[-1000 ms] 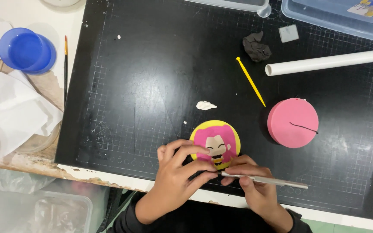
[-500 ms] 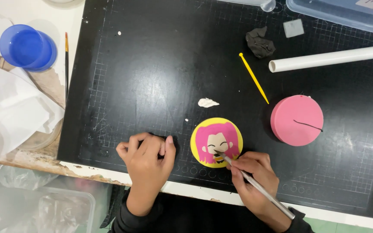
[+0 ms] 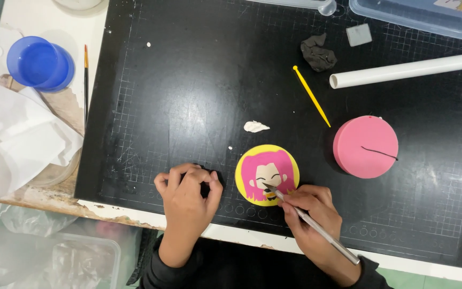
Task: The person shapes small pieces of white clay and places them onto a circular yellow and pink clay base to form facial features. They use a silver sculpting tool to refine the details of the clay face. The person repeatedly rolls and presses the clay by hand to create the design.
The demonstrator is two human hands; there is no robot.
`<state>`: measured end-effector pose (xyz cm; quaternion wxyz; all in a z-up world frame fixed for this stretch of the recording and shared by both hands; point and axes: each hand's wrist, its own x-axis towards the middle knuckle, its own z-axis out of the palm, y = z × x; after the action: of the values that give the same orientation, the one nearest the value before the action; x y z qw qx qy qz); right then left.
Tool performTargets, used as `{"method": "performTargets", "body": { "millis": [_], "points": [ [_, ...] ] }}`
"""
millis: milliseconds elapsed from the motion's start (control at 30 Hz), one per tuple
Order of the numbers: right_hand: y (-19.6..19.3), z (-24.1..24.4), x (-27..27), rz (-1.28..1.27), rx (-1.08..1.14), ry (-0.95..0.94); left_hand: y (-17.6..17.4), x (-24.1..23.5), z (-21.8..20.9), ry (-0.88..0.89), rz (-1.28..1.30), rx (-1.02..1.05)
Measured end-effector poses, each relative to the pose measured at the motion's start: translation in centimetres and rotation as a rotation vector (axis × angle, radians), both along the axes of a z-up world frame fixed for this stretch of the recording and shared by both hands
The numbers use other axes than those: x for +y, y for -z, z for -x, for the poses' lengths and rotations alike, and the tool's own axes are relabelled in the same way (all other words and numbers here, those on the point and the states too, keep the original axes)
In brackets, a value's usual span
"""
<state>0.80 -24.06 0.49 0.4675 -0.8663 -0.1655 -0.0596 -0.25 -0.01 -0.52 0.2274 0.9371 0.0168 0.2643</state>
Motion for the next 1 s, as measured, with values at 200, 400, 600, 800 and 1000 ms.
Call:
{"method": "performTargets", "body": {
  "millis": [200, 400, 600, 800, 1000],
  "points": [
    [-0.5, -0.1, 0.2, -0.015, 0.012, -0.022, -0.2, -0.1, -0.1, 0.008, -0.047, 0.014],
    [-0.6, -0.1, 0.1, -0.039, -0.007, -0.029, 0.1, 0.0, 0.1, 0.008, -0.080, 0.017],
    [-0.5, 0.0, 0.0, 0.002, 0.029, -0.035, -0.4, -0.1, -0.1, 0.014, -0.108, 0.005],
    [-1.0, -0.2, 0.2, -0.005, 0.034, -0.038, -1.2, -0.3, -0.4, 0.048, -0.124, 0.007],
    [-0.8, -0.1, 0.0, 0.017, 0.039, -0.047, -2.3, -0.4, -0.7, 0.171, -0.194, 0.072]
  ]
}}
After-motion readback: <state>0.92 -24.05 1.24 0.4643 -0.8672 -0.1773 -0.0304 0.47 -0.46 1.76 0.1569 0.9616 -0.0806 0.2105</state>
